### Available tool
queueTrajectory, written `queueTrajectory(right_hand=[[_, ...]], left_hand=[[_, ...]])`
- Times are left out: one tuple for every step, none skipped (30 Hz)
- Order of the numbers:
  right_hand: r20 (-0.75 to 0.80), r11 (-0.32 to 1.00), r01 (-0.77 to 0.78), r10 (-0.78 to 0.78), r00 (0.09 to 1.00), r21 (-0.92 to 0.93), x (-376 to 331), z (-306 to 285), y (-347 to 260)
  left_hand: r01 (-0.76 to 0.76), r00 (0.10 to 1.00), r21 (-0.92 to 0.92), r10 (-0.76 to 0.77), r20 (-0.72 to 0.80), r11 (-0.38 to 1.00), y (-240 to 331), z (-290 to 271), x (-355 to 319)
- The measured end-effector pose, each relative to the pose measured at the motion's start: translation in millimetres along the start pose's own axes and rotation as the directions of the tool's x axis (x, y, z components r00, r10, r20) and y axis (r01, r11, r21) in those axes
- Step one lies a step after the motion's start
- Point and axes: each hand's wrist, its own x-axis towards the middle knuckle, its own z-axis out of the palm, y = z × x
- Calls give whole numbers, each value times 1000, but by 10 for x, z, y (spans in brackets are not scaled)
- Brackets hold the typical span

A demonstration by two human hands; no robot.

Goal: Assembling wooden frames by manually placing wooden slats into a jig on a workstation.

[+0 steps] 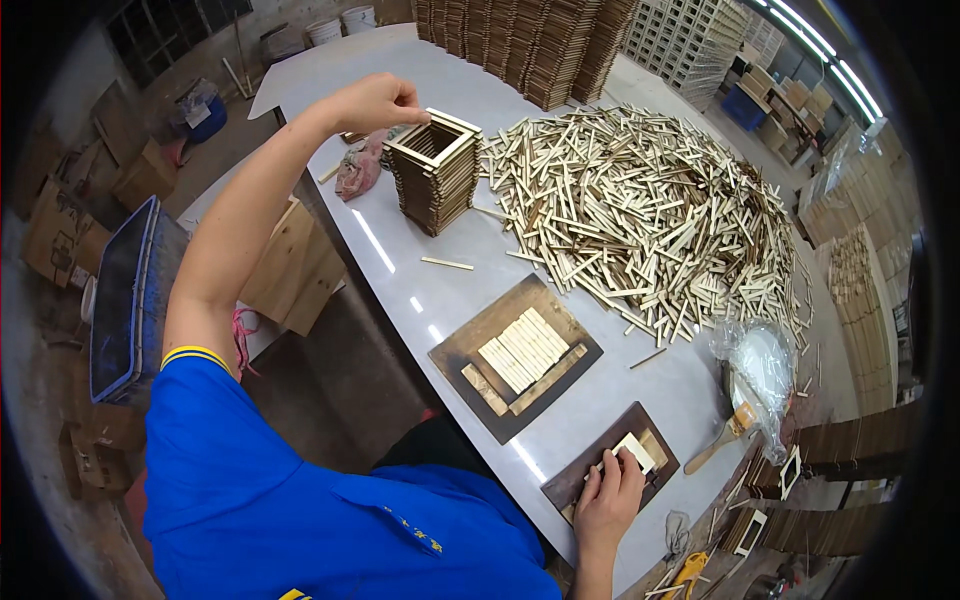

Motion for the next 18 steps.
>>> queueTrajectory(right_hand=[[1,1000,-8,8,1000,5,14,-19,-22],[2,1000,-17,17,1000,11,27,-34,-42],[2,1000,-25,25,1000,16,34,-40,-53],[4,1000,-27,27,1000,14,35,-41,-57],[1,1000,-22,22,1000,10,31,-37,-49],[-3,1000,-14,14,1000,8,30,-33,-38],[-6,1000,-6,6,1000,6,28,-28,-28],[-11,1000,2,-2,1000,3,22,-24,-19],[-11,1000,0,0,1000,1,18,-17,-13],[-15,1000,2,-2,1000,6,12,-6,-5],[-20,1000,4,-4,1000,11,8,7,1],[-25,1000,7,-6,1000,17,4,18,7],[-30,1000,9,-8,1000,24,1,24,12],[-31,1000,5,-4,1000,22,-5,27,18],[-33,1000,4,-3,999,27,-9,30,22],[-34,999,3,-2,999,33,-11,32,26],[-36,999,3,-1,999,39,-12,33,30],[-37,999,2,-1,999,44,-15,33,32]], left_hand=[[-44,998,-6,43,-54,999,5,7,-8],[-87,990,-9,86,-108,996,12,15,-20],[-131,978,-11,128,-162,991,22,24,-34],[-133,979,-13,129,-160,991,92,43,-69],[-106,980,35,110,-163,994,258,76,-124],[-76,982,84,89,-169,994,461,96,-200],[-46,982,133,69,-175,990,643,121,-263],[-17,982,181,51,-184,983,749,152,-299],[-20,982,180,53,-184,984,786,203,-302],[-22,981,242,68,-182,970,807,276,-296],[-23,980,305,82,-181,952,816,345,-288],[-24,979,367,96,-179,930,822,401,-278],[-25,978,427,110,-176,904,829,428,-272],[-30,978,427,114,-173,904,842,443,-260],[-26,981,439,107,-160,898,854,454,-246],[-22,984,452,100,-148,892,865,462,-231],[-18,987,465,91,-135,885,874,471,-216],[-14,989,478,83,-122,878,880,481,-201]])
